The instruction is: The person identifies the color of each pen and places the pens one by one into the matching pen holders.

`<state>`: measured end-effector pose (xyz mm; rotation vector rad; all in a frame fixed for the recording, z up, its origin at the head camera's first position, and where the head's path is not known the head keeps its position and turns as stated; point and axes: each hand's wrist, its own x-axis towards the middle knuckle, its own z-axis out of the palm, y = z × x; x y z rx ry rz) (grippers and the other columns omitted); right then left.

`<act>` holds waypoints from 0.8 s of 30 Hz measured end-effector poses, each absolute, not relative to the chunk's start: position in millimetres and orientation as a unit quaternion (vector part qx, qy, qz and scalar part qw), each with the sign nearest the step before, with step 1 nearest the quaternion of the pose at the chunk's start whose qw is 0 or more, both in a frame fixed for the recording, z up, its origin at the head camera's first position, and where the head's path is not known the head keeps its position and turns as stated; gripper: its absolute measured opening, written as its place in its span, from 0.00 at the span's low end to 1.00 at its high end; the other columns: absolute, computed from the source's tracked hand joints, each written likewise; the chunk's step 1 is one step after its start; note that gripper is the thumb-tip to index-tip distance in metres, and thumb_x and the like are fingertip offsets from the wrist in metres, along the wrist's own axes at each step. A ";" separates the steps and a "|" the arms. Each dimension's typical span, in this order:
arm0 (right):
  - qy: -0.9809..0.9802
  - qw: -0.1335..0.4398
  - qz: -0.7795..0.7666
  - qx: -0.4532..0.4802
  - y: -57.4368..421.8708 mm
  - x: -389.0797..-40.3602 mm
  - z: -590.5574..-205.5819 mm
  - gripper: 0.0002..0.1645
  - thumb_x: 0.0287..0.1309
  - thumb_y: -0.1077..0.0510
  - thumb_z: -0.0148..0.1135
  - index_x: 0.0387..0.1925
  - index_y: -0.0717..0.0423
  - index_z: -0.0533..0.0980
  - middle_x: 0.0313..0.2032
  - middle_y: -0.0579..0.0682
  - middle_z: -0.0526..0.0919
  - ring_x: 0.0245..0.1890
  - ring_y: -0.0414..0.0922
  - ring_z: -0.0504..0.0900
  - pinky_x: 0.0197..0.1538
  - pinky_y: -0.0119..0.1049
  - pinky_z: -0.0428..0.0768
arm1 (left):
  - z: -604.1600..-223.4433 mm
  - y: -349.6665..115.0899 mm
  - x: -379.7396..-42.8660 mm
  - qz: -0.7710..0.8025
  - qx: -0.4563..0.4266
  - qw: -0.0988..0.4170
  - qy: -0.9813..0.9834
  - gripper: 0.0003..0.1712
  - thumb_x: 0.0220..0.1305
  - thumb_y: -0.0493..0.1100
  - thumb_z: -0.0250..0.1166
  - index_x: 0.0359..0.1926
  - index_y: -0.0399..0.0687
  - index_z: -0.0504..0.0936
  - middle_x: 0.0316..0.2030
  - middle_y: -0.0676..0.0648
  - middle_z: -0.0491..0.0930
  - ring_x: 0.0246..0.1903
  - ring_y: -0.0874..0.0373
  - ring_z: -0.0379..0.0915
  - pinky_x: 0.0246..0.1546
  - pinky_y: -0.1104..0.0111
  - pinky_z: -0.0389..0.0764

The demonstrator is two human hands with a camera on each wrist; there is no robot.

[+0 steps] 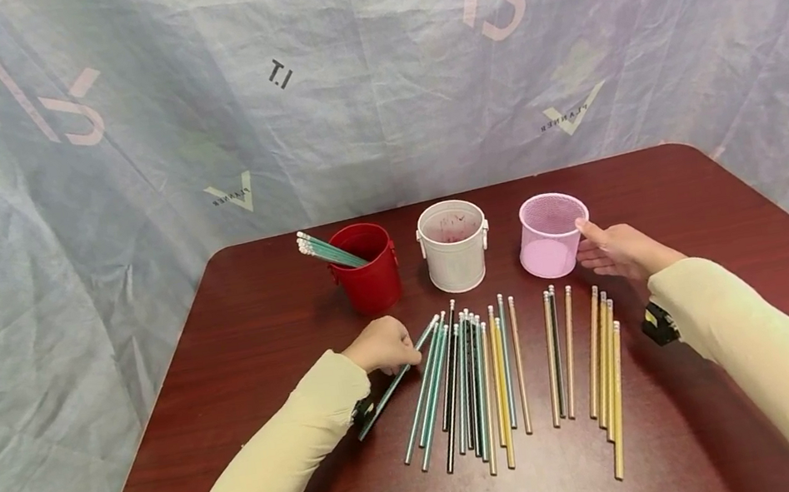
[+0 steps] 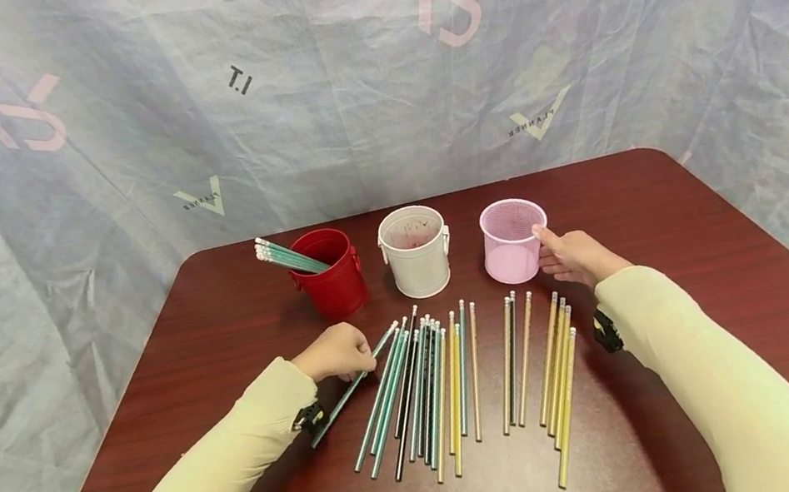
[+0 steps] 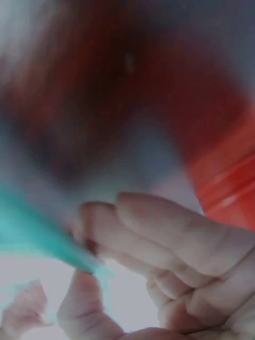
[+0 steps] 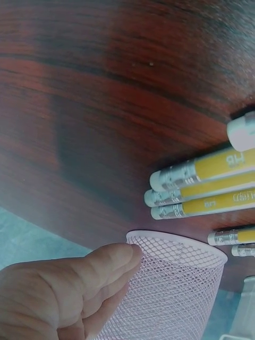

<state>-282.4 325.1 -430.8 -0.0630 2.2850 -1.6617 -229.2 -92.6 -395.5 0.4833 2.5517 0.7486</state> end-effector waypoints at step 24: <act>0.808 0.201 -0.553 0.019 292.6 -255.6 -383.8 0.52 0.70 0.35 0.22 0.64 0.86 0.45 0.63 0.80 0.52 0.65 0.70 0.54 0.66 0.55 0.58 | -300.7 -131.4 -206.5 0.682 0.242 0.092 0.684 0.17 0.52 0.20 0.59 0.44 0.33 0.78 0.29 0.45 0.83 0.27 0.55 0.82 0.29 0.64 0.84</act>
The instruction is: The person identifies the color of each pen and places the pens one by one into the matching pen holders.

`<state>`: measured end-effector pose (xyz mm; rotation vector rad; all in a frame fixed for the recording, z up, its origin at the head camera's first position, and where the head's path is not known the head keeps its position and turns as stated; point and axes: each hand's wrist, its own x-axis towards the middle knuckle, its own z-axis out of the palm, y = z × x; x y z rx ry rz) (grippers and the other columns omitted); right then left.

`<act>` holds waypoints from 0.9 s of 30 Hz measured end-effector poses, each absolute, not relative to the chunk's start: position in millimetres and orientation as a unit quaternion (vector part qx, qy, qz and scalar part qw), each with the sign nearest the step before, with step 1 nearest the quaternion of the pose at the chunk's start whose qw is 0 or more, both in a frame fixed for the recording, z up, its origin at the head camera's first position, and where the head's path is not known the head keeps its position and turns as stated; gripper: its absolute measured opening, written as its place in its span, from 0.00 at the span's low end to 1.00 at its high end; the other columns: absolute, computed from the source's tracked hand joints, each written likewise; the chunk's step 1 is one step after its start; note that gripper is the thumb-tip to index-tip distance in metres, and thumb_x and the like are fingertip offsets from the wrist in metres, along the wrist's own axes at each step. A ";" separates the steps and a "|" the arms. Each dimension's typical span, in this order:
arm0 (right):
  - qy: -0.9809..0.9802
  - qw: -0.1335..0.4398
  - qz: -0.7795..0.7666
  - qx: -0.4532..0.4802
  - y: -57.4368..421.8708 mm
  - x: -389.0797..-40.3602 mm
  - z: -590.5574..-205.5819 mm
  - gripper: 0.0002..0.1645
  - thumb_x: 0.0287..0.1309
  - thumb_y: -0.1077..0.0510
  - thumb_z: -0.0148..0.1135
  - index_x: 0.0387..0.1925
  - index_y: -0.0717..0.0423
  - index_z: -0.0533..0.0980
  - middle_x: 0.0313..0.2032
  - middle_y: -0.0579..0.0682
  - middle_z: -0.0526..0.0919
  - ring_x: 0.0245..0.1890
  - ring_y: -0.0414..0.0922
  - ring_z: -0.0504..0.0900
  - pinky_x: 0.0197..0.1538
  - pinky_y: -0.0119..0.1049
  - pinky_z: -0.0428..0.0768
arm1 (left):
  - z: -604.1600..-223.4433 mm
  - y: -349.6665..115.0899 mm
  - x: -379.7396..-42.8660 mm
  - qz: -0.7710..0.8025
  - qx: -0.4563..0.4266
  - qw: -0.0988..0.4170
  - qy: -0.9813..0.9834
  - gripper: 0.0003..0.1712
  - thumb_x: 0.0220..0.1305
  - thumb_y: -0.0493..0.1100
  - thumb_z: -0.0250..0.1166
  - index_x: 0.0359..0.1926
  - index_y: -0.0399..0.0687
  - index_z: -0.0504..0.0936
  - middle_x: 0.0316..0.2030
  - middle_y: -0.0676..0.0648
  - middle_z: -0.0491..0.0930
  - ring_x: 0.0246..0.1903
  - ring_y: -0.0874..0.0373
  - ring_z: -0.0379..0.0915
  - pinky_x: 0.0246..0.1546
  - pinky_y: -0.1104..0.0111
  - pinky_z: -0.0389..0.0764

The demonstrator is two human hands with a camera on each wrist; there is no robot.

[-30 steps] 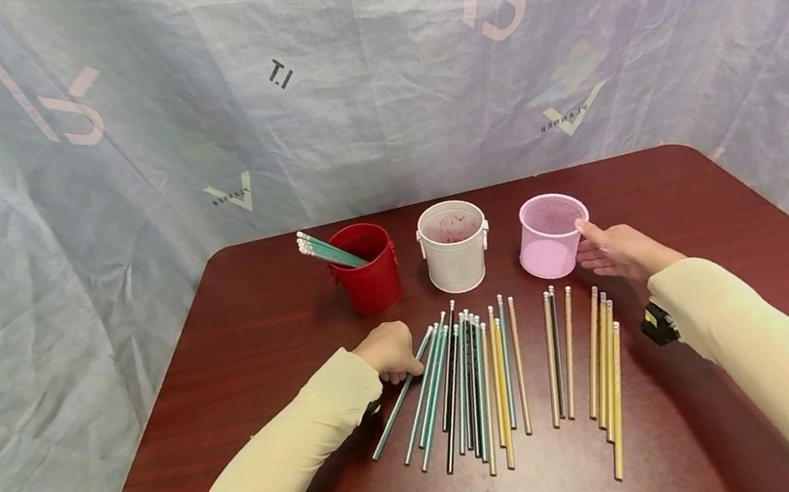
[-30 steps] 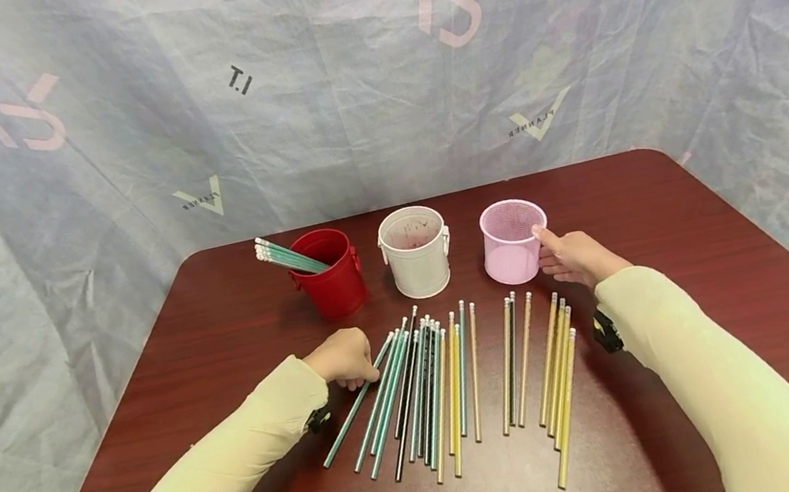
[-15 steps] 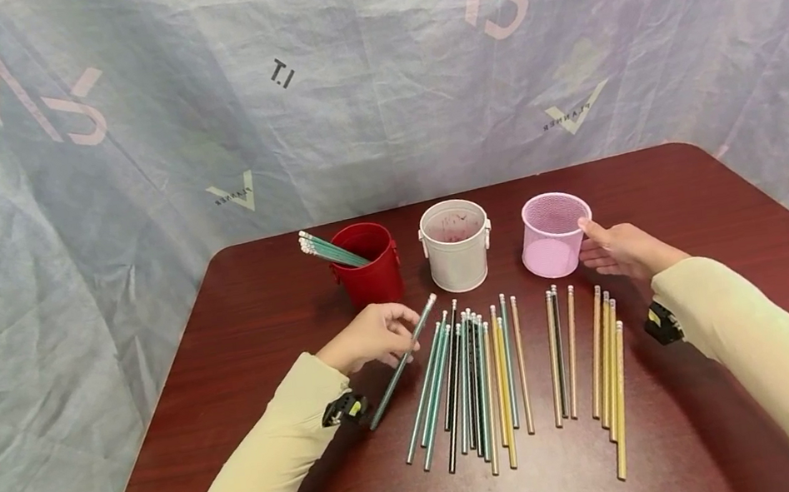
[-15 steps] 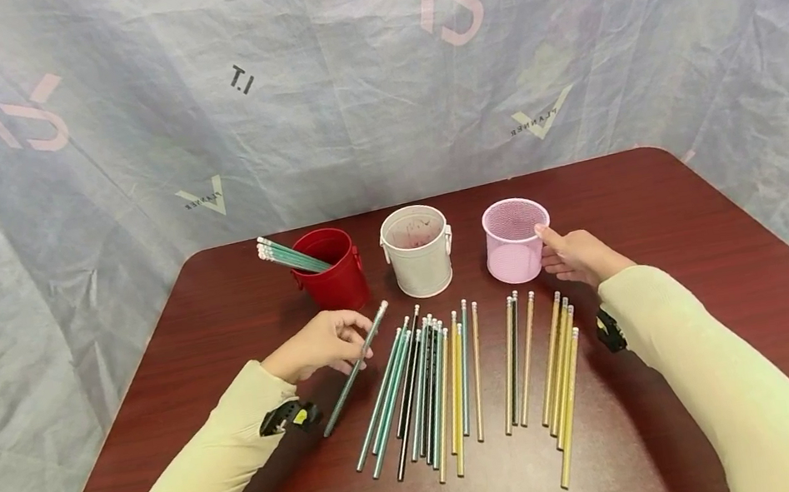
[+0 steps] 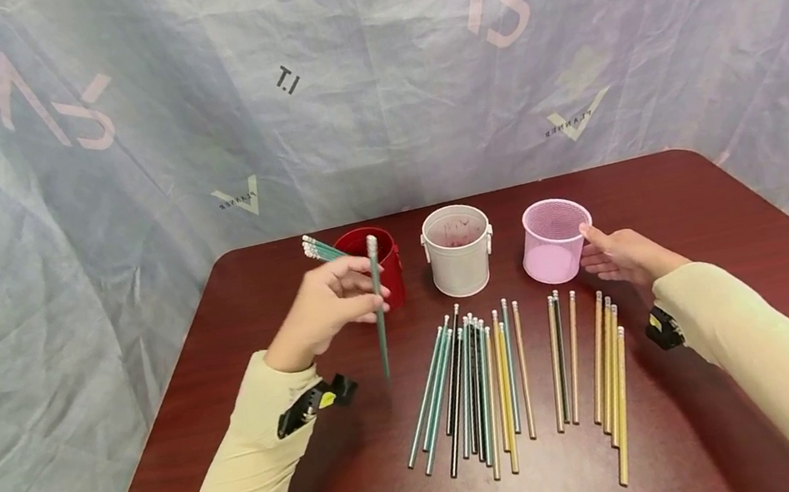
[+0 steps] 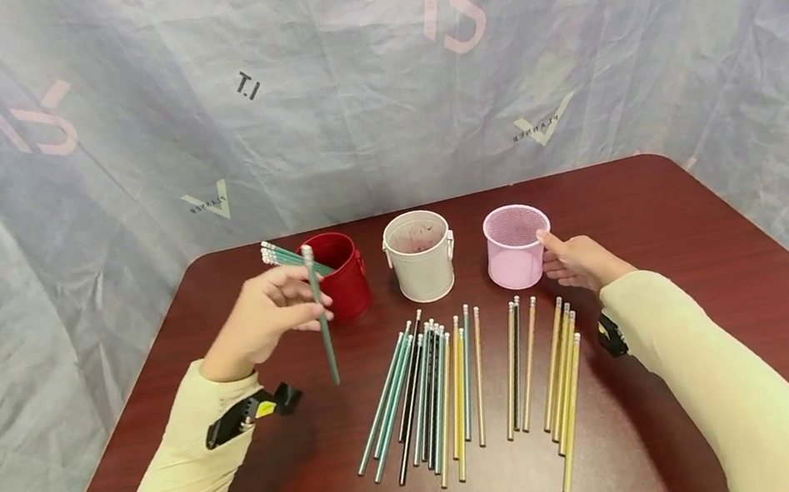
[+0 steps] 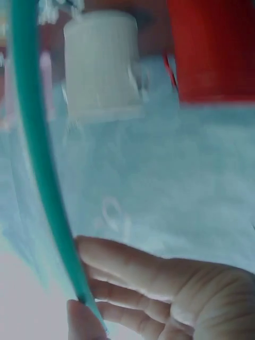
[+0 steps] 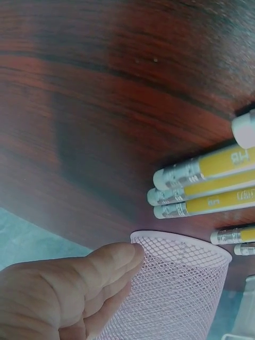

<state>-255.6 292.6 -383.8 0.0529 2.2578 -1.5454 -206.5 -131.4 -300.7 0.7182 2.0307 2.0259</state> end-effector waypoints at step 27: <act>0.756 0.333 -0.563 0.027 306.5 -275.9 -373.1 0.63 0.61 0.25 0.24 0.65 0.84 0.42 0.48 0.60 0.78 0.43 0.40 0.79 0.53 0.36 0.76 | -273.2 -140.5 -223.3 0.760 0.117 -0.160 0.619 0.18 0.56 0.21 0.59 0.46 0.39 0.72 0.26 0.50 0.82 0.25 0.60 0.81 0.24 0.70 0.82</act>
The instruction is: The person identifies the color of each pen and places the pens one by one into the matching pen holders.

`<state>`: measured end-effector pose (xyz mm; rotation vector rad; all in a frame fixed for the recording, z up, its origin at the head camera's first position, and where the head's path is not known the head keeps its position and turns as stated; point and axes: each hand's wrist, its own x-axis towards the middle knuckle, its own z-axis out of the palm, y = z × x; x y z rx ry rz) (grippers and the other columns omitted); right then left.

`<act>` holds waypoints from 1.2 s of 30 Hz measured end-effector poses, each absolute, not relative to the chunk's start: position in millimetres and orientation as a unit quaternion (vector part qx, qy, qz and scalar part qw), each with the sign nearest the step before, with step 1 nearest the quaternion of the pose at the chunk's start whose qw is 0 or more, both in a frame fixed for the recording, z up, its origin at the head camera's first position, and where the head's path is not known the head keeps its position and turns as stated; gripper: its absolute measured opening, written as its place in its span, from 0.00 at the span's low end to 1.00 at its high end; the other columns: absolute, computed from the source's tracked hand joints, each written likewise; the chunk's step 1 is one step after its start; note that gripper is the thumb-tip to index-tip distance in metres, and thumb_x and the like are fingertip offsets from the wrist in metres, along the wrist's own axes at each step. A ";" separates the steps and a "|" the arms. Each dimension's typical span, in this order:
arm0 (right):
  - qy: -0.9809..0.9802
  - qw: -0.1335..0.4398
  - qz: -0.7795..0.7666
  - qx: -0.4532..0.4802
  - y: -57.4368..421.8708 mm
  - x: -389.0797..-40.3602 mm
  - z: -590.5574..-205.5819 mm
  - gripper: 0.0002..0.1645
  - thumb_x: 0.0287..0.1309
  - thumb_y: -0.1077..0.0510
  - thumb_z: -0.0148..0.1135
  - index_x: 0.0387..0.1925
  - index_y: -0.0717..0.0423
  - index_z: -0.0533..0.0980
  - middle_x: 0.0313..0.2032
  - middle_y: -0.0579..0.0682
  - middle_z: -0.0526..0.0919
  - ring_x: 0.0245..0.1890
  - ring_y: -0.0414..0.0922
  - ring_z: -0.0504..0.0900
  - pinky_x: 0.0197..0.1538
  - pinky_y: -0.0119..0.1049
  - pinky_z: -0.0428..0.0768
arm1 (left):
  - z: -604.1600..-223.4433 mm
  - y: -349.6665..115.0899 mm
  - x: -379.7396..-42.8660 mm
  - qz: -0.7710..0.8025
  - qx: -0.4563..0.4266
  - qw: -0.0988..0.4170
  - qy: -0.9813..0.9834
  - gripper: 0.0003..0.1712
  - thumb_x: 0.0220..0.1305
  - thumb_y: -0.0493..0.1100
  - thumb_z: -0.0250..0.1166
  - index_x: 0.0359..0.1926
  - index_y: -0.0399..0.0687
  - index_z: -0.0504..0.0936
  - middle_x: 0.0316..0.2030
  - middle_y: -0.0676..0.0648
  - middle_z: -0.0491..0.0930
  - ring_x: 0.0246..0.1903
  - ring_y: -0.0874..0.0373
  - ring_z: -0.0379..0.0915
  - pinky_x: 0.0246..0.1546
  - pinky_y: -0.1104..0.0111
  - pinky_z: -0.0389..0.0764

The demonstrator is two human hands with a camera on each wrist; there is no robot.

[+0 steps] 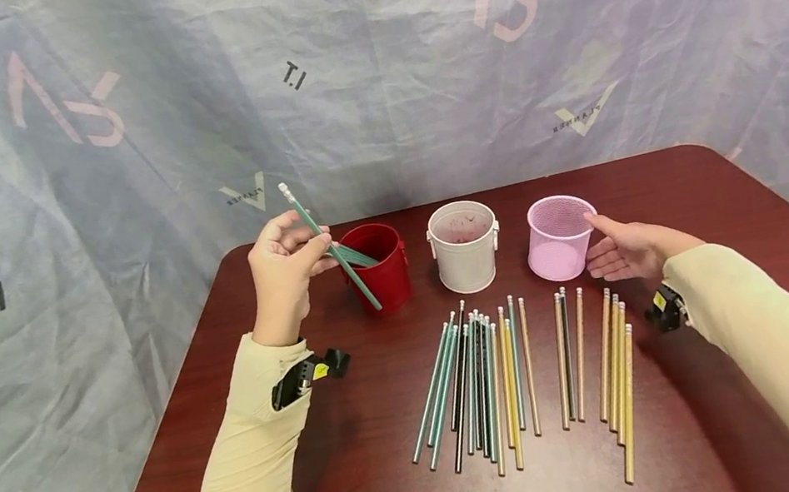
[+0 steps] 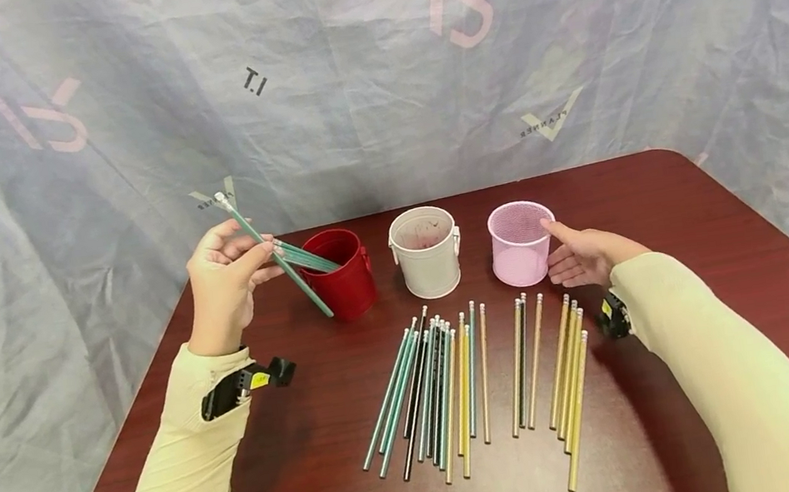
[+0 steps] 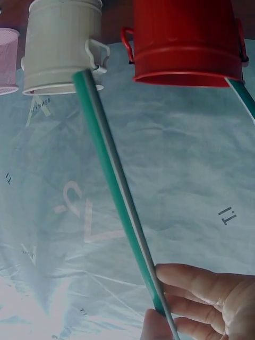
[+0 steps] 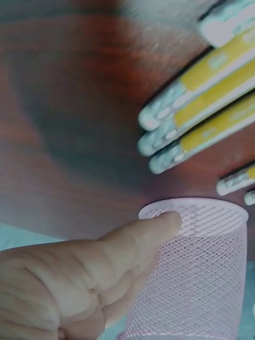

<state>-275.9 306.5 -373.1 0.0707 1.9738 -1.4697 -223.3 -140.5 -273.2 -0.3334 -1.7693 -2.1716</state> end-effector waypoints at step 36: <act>0.731 0.359 -0.580 0.017 302.1 -271.6 -372.7 0.63 0.60 0.26 0.14 0.63 0.85 0.45 0.39 0.51 0.82 0.40 0.42 0.81 0.51 0.36 0.78 | -266.5 -131.8 -265.8 -0.789 -0.074 0.302 -0.530 0.14 0.56 0.23 0.60 0.40 0.40 0.70 0.28 0.47 0.74 0.25 0.56 0.78 0.22 0.71 0.81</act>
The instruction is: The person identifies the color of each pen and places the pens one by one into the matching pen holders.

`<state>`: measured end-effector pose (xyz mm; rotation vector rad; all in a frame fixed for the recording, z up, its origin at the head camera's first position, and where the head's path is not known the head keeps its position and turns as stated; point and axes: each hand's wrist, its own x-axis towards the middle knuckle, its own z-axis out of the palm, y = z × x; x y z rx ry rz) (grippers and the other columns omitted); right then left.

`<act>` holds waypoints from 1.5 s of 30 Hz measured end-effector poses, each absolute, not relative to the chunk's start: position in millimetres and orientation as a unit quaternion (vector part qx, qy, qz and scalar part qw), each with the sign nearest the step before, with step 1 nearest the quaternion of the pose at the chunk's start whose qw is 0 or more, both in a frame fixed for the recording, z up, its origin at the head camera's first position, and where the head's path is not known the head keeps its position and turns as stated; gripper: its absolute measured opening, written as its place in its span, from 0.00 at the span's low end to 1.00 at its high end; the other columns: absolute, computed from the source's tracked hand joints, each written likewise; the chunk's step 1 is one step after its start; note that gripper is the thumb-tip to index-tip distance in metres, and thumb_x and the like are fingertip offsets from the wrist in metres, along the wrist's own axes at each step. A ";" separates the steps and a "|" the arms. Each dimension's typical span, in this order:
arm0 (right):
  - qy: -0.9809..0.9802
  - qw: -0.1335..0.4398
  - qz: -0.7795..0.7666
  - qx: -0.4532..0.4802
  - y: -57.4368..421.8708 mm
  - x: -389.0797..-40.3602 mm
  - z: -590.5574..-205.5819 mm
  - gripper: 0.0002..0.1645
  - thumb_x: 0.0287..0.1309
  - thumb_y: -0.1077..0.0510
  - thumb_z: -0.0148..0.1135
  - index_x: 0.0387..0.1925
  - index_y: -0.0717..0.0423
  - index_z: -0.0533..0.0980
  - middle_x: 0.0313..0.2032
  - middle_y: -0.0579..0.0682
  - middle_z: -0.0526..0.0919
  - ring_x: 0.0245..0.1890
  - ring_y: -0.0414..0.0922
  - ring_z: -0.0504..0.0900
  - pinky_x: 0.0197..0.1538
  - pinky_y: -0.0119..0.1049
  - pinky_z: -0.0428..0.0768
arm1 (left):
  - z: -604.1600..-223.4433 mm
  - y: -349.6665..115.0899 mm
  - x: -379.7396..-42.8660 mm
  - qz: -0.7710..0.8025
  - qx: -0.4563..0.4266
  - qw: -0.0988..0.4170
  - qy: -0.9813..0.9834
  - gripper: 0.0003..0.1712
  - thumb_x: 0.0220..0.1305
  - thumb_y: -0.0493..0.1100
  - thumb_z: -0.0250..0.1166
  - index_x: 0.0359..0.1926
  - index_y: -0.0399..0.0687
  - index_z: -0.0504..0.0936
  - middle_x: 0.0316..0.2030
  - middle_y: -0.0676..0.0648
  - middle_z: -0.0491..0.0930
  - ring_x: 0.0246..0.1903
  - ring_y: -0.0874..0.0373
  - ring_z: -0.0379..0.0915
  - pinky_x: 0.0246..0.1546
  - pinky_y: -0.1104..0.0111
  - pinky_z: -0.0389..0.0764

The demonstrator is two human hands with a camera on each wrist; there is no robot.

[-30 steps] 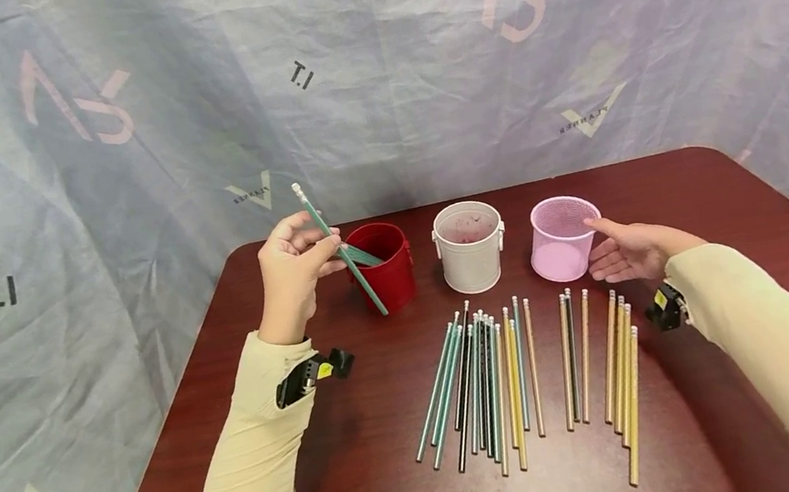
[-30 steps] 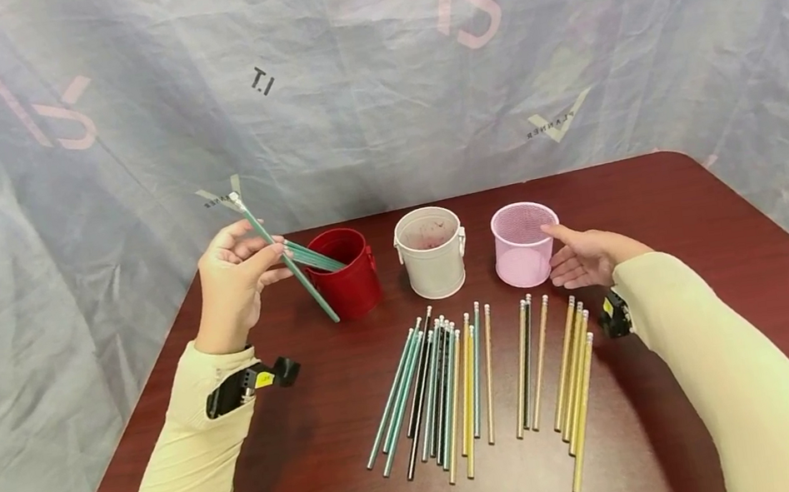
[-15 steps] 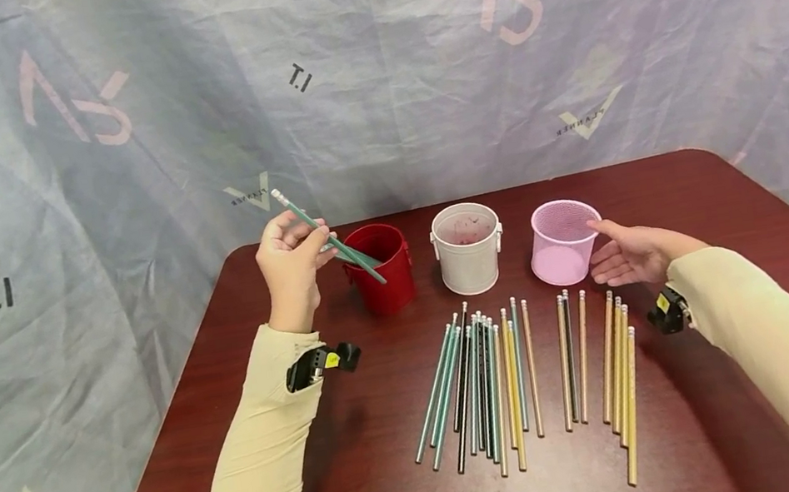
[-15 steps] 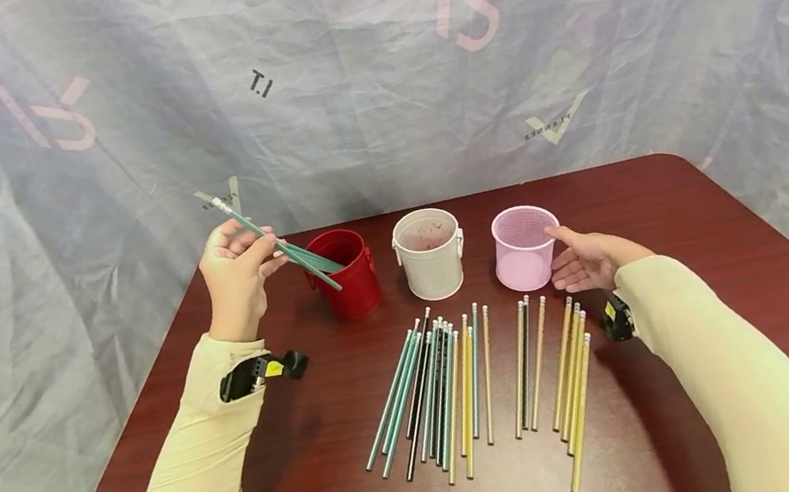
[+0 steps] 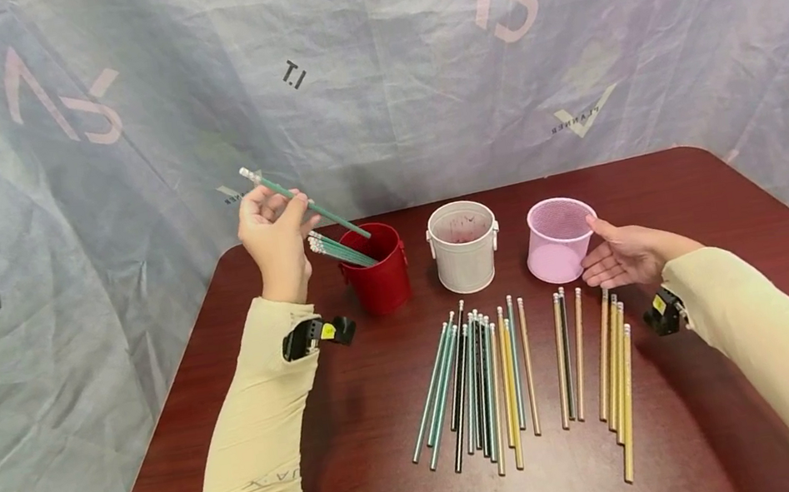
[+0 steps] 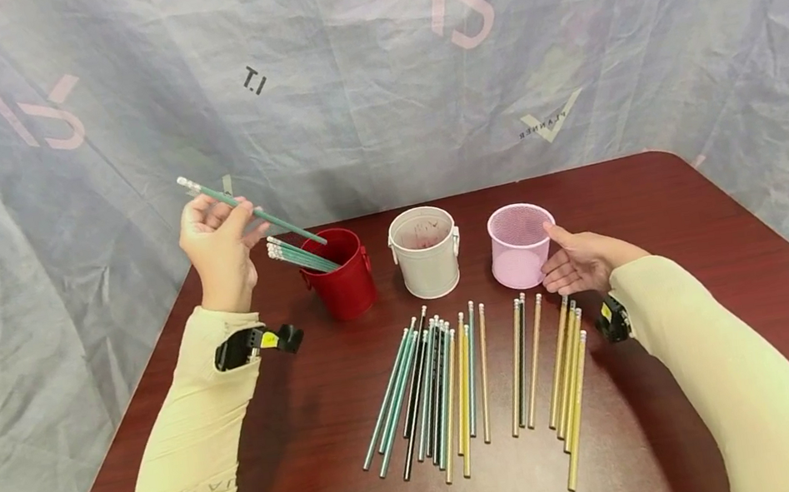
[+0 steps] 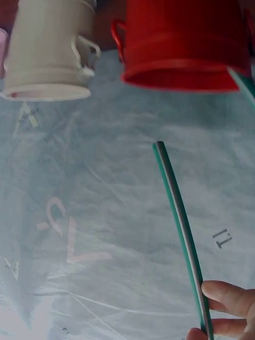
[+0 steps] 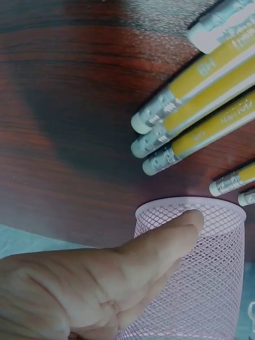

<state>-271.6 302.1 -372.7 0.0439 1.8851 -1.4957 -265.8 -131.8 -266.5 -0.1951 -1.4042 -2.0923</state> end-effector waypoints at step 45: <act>0.756 0.296 -0.583 0.040 295.2 -270.3 -369.4 0.54 0.68 0.33 0.21 0.59 0.85 0.53 0.32 0.49 0.82 0.34 0.39 0.82 0.44 0.34 0.81 | -327.6 -116.7 -296.5 -0.532 0.062 0.101 -0.838 0.08 0.53 0.35 0.71 0.33 0.35 0.82 0.39 0.38 0.81 0.32 0.53 0.76 0.32 0.69 0.78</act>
